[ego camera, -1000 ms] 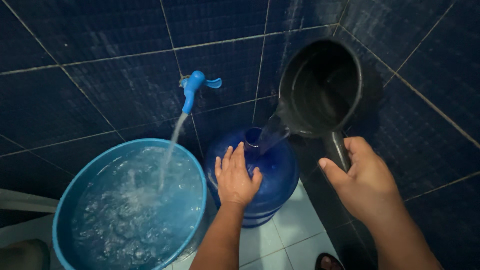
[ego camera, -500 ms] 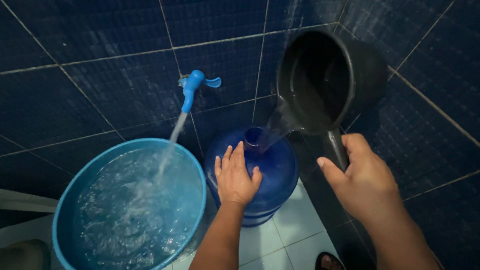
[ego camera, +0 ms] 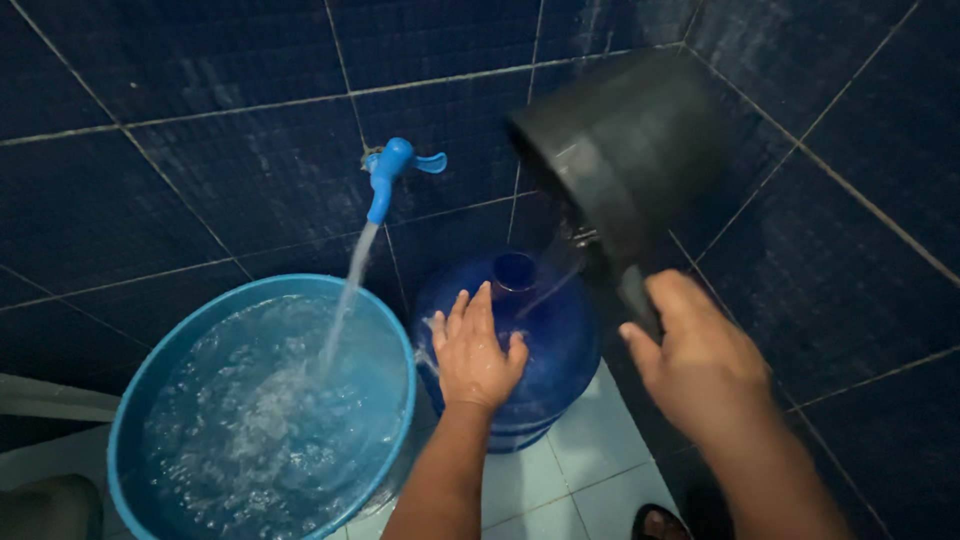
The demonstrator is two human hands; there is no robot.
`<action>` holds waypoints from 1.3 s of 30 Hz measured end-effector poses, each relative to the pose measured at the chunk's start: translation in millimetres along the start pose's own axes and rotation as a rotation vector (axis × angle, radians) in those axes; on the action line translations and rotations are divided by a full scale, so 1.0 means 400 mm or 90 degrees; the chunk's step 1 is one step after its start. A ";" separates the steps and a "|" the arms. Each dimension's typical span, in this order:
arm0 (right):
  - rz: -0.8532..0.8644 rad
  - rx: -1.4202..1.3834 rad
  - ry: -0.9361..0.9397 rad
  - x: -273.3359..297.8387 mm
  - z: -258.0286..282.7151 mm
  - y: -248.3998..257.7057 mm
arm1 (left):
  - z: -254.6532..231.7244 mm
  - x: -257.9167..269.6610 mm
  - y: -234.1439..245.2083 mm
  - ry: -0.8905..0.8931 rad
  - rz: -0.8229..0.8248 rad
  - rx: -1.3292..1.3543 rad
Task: The person repeatedly scoops water from a blue basin using a black ladle and pours it into a large blue water dispenser bottle. After filling, the person secures the cap on the dispenser and rinses the exterior of the bottle with water from the ladle.
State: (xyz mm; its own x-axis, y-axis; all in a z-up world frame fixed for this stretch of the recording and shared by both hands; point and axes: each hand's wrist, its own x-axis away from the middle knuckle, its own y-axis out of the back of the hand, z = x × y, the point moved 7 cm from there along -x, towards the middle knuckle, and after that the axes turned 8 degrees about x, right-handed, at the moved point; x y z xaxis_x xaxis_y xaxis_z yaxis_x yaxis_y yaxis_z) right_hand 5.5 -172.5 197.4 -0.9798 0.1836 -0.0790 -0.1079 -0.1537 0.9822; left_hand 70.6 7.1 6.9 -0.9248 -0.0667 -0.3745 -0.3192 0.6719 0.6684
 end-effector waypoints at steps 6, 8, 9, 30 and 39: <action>0.284 -0.172 0.077 0.077 0.139 -0.140 | -0.001 0.023 -0.007 -0.129 -0.064 -0.066; 0.416 -0.082 0.197 0.108 0.236 -0.232 | 0.000 0.045 0.021 -0.140 -0.173 0.055; 0.281 -0.072 0.352 0.112 0.312 -0.235 | 0.001 0.056 0.038 -0.144 -0.230 0.116; 0.757 -0.201 0.400 0.125 0.577 -0.641 | 0.007 0.020 0.048 -0.076 -0.143 0.094; 0.669 -0.562 0.255 0.092 0.407 -0.294 | 0.000 0.047 0.034 -0.163 -0.202 0.029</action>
State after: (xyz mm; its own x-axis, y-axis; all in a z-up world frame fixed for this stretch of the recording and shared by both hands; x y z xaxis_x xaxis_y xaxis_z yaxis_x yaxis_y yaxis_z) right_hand 9.5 10.6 106.7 -0.6333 -0.6509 0.4187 0.7634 -0.6144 0.1996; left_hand 48.8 15.1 8.7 -0.6988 -0.0935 -0.7092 -0.5650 0.6802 0.4670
